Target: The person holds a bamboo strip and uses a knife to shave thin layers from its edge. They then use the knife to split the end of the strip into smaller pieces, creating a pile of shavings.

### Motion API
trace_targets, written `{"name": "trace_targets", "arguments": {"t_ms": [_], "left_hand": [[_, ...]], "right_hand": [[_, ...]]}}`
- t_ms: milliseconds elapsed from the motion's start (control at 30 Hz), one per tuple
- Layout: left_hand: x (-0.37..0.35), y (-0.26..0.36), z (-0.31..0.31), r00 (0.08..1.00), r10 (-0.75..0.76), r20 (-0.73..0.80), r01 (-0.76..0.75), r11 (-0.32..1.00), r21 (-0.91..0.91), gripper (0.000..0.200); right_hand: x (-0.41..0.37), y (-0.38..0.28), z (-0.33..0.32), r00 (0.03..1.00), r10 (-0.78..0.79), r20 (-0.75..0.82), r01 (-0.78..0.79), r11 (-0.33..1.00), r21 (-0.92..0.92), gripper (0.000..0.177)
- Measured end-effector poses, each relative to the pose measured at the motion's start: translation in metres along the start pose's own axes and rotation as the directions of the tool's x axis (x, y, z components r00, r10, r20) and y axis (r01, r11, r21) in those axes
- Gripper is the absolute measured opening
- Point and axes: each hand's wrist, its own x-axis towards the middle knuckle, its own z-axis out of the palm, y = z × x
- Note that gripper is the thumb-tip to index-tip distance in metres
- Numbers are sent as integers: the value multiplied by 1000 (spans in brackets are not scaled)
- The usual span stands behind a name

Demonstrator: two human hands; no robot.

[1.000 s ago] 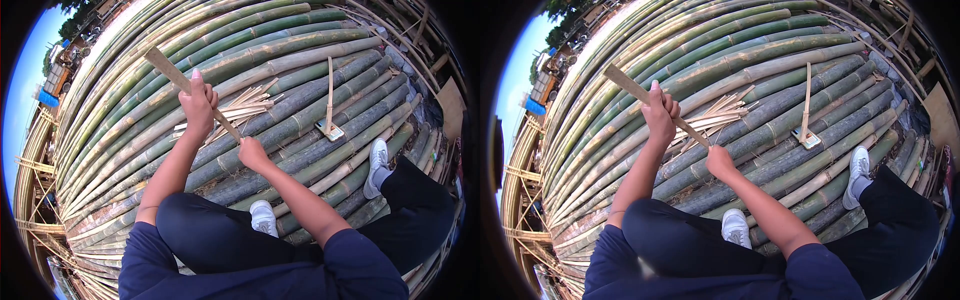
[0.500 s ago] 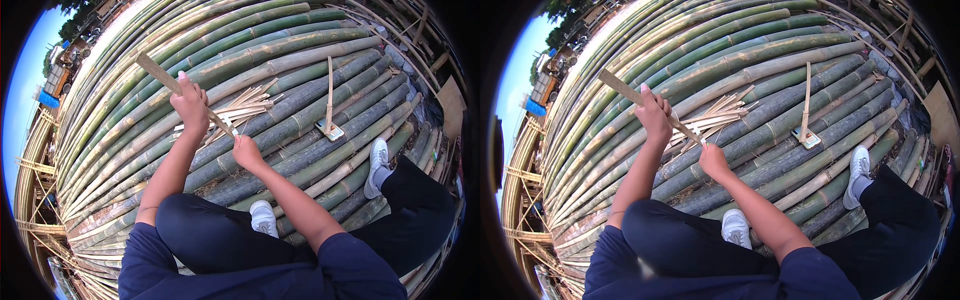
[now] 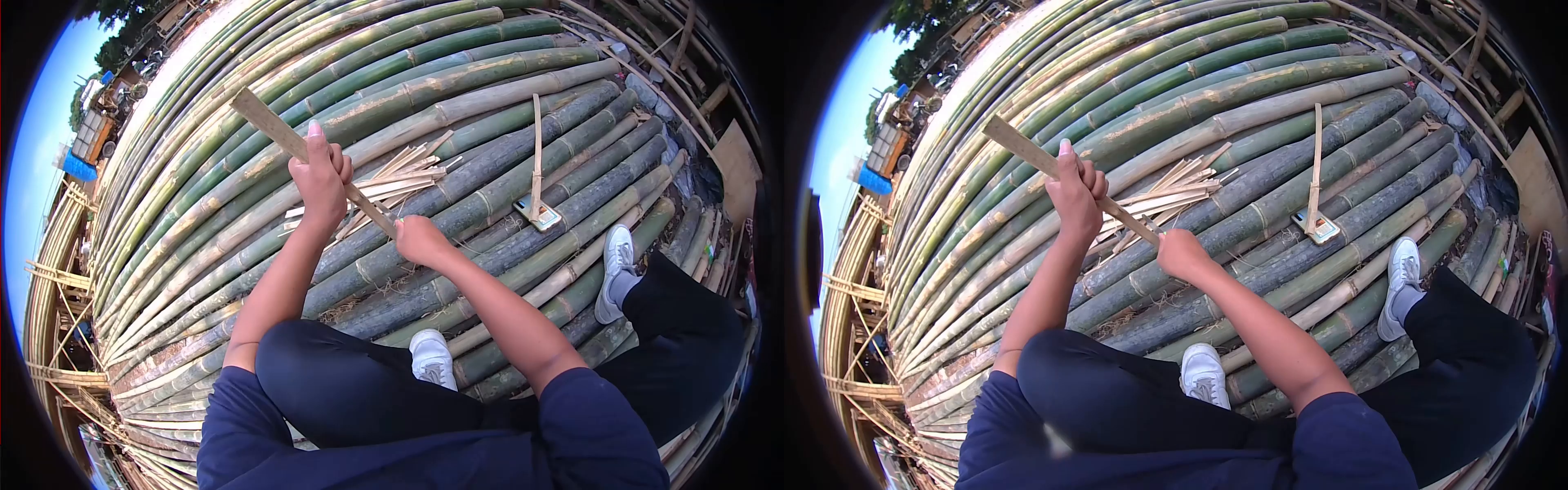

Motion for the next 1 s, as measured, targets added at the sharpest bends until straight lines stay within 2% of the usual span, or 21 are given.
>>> {"name": "trace_targets", "arguments": {"t_ms": [33,100,133,167,233,300,367,400,500,533,600,633,700,767,833,867,967,1000], "left_hand": [[-1,-1,1,1000,-5,-3,5,1000,-2,46],[-3,0,2,995,-28,92,30,999,-27,46],[-5,1,4,993,-29,111,31,999,-17,46],[-6,2,3,994,-25,108,27,1000,-13,46],[-5,2,4,997,-35,75,37,999,-23,46],[-1,0,2,996,-23,87,26,999,-29,46],[-5,0,2,997,-28,67,29,999,-25,47],[-3,0,3,998,-22,50,23,1000,-20,47],[-2,0,3,999,-23,49,24,1000,-19,47],[-2,0,3,999,-21,47,22,1000,-21,47],[-1,-1,3,999,-7,47,7,1000,-10,47],[0,-1,4,999,0,51,1,1000,-14,47],[-2,-1,5,996,-22,90,22,1000,-7,47],[-4,-3,6,993,-26,119,27,1000,-4,46],[-7,-1,7,994,-29,109,28,1000,10,46],[-5,0,6,994,-40,98,42,999,-24,48],[-3,-1,7,996,-24,91,25,1000,-1,45],[-3,-1,7,996,-19,90,19,1000,-4,45]], "right_hand": [[-2,-15,-14,1000,4,4,-4,1000,-1,41],[-4,-40,-29,996,-23,-86,31,995,91,41],[-5,-41,-16,994,34,-104,-24,995,97,38],[-6,-31,2,994,29,-101,-19,995,98,38],[-2,-9,26,969,16,-248,21,989,146,36],[4,-3,19,971,9,-239,24,991,133,34],[2,-21,-11,997,-47,-53,46,999,-6,33],[3,-29,-16,976,-125,-176,135,990,45,33],[-10,-54,-27,979,-113,-169,120,992,33,32],[-10,-44,-15,979,-116,-168,122,992,29,32],[-5,0,28,992,90,-84,-90,996,14,31],[-2,23,37,992,86,-91,-85,996,10,31],[1,59,46,998,43,49,-38,995,-97,37],[-7,21,-1,994,45,104,-30,990,-140,33],[-10,-18,-32,996,76,-41,-70,991,114,35],[-12,-30,-37,994,66,-90,-51,986,157,36],[-9,-16,7,992,-9,-128,21,996,88,39],[-4,14,40,985,8,-174,-1,999,39,41]]}}
